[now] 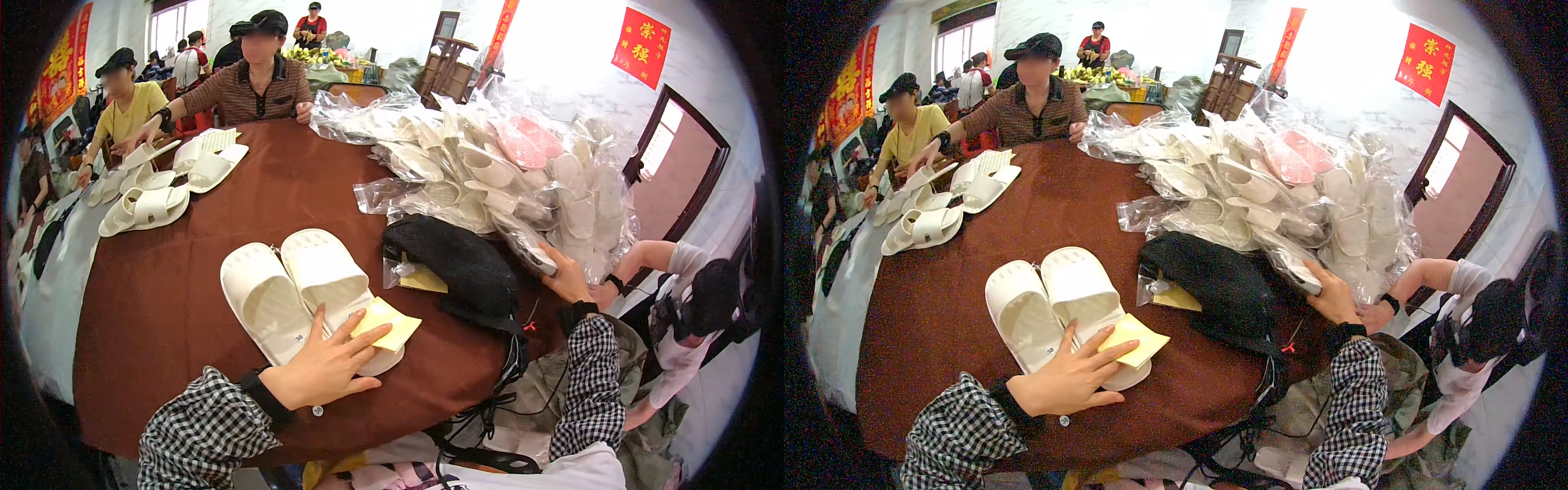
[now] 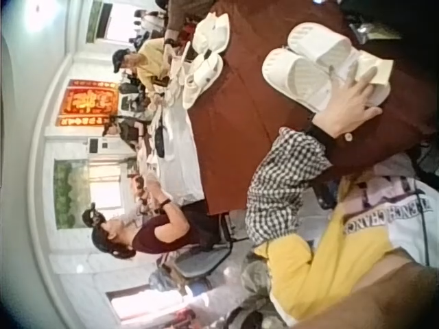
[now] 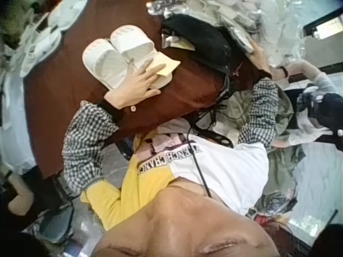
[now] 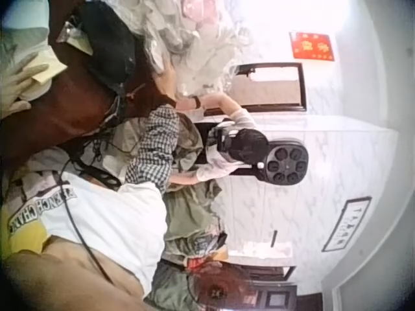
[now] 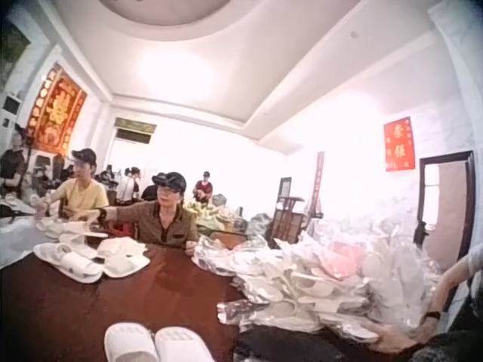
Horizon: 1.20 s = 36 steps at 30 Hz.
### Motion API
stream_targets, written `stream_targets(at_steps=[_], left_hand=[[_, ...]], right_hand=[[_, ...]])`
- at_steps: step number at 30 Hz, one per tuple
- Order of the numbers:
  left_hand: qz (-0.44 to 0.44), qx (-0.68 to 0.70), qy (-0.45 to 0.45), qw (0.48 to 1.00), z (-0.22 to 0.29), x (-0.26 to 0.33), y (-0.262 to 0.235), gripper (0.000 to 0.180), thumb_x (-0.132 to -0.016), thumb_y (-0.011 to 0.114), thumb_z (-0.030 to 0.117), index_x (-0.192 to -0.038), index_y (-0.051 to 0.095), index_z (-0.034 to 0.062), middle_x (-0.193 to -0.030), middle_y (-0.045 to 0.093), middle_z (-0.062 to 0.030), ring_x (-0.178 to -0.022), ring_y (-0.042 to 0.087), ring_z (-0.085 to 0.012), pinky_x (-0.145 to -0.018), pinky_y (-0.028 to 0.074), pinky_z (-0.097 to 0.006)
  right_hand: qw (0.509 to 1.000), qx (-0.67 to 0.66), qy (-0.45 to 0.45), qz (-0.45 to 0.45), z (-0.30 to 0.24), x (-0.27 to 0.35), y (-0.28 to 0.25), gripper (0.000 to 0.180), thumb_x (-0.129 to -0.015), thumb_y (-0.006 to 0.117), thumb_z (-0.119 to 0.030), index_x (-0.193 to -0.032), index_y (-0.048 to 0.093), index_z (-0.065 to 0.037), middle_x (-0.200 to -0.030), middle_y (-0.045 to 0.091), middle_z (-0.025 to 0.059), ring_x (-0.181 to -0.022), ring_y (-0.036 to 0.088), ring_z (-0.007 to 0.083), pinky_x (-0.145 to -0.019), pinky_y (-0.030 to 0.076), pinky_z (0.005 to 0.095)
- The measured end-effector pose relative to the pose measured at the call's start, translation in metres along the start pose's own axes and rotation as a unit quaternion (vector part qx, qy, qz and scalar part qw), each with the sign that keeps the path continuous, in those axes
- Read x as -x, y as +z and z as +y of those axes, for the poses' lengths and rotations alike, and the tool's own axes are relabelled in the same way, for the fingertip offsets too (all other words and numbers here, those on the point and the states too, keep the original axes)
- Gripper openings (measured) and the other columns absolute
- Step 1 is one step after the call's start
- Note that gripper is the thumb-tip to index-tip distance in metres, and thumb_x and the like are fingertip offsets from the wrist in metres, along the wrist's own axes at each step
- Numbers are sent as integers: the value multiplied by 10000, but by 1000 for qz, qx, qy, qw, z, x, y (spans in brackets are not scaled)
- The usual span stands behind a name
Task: Packing and organizing slippers into plastic bags at a manufacturing facility.
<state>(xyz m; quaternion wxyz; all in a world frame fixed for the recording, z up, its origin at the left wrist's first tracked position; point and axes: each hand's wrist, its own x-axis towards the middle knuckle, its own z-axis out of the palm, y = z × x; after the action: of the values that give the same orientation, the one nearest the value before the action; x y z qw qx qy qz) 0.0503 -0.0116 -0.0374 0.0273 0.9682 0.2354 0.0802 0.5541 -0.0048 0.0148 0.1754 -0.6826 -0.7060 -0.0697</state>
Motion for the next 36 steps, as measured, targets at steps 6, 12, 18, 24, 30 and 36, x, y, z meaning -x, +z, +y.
stream_targets(at_steps=[6, 12, 18, 24, 30, 36], left_hand=[[-65, 6, 22, 998, -14, 19, -13, 470, -954, 515, 421, -1194, 547, 19, -1582, 197, -41, -1464, 155, -339, -1065, 158, -752], [-88, -9, 18, 996, -15, 27, -23, 471, -948, 529, 430, -1230, 536, 54, -1560, 249, -42, -1445, 207, -340, -1041, 214, -745], [-29, -41, -31, 998, 1, 24, -13, 553, -920, 538, 508, -1207, 552, 34, -1521, 303, -73, -1411, 244, -353, -1016, 240, -737], [-8, -61, -41, 997, 1, 24, -11, 582, -914, 529, 531, -1212, 575, 33, -1517, 304, -65, -1415, 231, -343, -1024, 230, -731], [-28, -43, -51, 997, -1, 31, -12, 538, -909, 556, 474, -1223, 569, 37, -1525, 294, -60, -1429, 210, -341, -1037, 207, -729], [-2, -28, -59, 998, -3, 35, -16, 447, -846, 632, 393, -1133, 603, 51, -1495, 344, -41, -1416, 244, -339, -1008, 215, -748]], right_hand=[[988, -44, 43, 140, -9, -5, -4, 527, -719, 704, -135, -1222, 559, -76, -948, 662, 243, -861, 657, 401, -741, 517, 423], [971, -107, 100, 186, -5, -22, -36, 533, -776, 694, -220, -1232, 536, 5, -974, 674, 138, -856, 642, 201, -756, 501, 324], [844, -503, 103, 158, 10, -53, -68, 650, -870, 638, -244, -1394, 382, 44, -1262, 551, 104, -1123, 533, 173, -942, 433, 292], [913, -354, 182, 94, 57, -89, -42, 618, -919, 596, -287, -1463, 393, -77, -1412, 464, 172, -1159, 541, 221, -966, 425, 306], [944, -241, 112, 196, 40, -60, -26, 467, -909, 611, -216, -1323, 529, -15, -1248, 590, 192, -1125, 582, 243, -932, 471, 349], [929, -195, 193, 248, 58, 57, -12, 367, -928, 591, -208, -1197, 583, 42, -1162, 617, 169, -1039, 612, 232, -894, 475, 338]])
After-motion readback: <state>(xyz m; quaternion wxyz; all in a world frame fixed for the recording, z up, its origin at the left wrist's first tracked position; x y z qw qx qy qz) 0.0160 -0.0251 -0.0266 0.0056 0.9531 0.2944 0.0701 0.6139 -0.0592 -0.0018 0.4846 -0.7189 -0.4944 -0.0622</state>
